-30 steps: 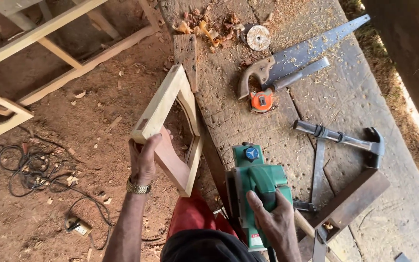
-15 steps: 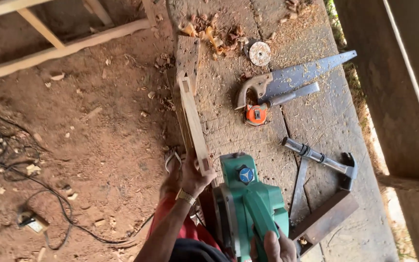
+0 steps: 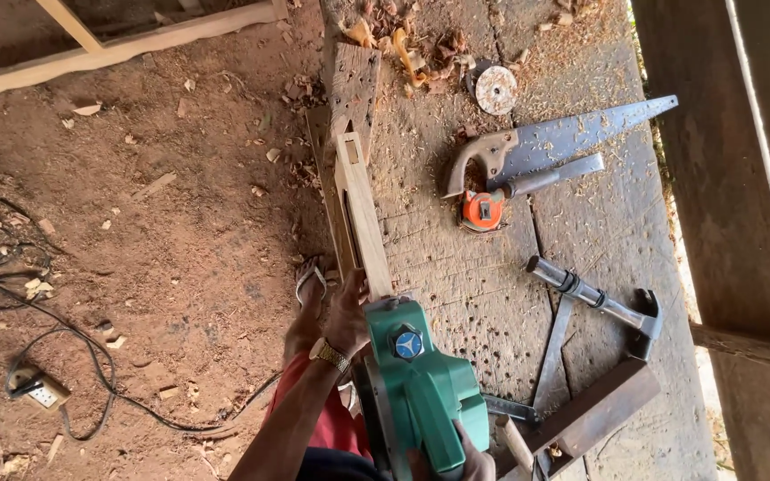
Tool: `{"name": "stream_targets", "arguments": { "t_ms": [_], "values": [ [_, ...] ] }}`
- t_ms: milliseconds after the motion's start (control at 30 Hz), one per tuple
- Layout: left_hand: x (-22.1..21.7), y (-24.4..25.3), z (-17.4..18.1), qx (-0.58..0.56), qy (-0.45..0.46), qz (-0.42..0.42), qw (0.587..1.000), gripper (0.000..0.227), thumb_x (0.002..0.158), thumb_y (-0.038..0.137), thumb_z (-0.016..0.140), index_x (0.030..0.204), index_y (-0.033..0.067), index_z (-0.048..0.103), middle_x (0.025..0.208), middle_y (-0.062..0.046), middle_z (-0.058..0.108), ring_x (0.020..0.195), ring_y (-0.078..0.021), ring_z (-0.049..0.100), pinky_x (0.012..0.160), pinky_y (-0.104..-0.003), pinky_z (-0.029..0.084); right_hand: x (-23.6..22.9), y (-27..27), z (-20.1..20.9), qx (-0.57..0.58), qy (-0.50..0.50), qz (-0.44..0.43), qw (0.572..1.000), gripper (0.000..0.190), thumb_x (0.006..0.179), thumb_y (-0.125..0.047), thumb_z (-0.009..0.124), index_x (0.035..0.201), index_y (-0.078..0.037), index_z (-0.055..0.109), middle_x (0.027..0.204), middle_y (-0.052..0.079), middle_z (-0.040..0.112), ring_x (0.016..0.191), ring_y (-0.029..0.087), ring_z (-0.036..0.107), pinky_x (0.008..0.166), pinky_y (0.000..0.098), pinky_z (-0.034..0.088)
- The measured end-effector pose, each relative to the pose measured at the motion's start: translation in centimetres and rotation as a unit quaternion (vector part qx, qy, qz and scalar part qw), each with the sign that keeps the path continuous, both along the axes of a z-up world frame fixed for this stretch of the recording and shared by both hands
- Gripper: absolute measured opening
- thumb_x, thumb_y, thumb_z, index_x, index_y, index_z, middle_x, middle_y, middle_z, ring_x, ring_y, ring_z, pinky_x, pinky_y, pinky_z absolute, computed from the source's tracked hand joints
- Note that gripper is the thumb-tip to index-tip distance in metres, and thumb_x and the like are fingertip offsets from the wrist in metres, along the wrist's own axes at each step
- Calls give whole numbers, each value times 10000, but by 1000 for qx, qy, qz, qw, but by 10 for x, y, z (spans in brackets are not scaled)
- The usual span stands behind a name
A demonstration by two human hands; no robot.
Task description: The person marks wooden frame pieces with a pen and a square ruler, then uses an electric planer to smooth the edges of the wood. They repeatedly fit the pieces into a larger wooden structure to check alignment.
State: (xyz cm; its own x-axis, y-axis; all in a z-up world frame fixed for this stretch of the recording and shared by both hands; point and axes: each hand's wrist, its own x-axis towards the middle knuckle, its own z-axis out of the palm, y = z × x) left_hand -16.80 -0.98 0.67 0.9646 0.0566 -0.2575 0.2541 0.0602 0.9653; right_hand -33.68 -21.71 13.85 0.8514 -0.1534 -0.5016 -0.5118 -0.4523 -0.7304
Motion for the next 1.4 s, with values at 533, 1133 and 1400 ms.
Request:
{"name": "stream_targets", "arguments": {
  "t_ms": [533, 1133, 1400],
  "values": [
    [-27, 2, -122, 160, -205, -29, 965, 537, 787, 253, 872, 1239, 87, 634, 1159, -124, 682, 962, -286, 742, 758, -385, 632, 86, 48, 33, -69, -47, 80, 993, 551, 642, -223, 855, 1149, -63, 711, 782, 90, 818, 688, 221, 848, 681, 341, 670],
    [-26, 5, -56, 102, -59, -98, 988, 554, 664, 277, 763, 1167, 87, 630, 1107, -106, 663, 1012, -297, 660, 836, -448, 585, 292, 153, 81, -7, -170, 115, 979, 260, 824, -150, 757, 1033, -18, 681, 779, 105, 749, 668, 167, 705, 603, 343, 575],
    [-9, -8, -35, 249, -214, 9, 945, 439, 791, 217, 766, 1167, 58, 604, 1071, -117, 625, 976, -266, 645, 798, -401, 598, 211, 89, 161, 132, -187, 18, 973, 388, 860, -101, 782, 1204, 8, 641, 837, 15, 663, 679, 98, 582, 568, 263, 460]
  ]
}}
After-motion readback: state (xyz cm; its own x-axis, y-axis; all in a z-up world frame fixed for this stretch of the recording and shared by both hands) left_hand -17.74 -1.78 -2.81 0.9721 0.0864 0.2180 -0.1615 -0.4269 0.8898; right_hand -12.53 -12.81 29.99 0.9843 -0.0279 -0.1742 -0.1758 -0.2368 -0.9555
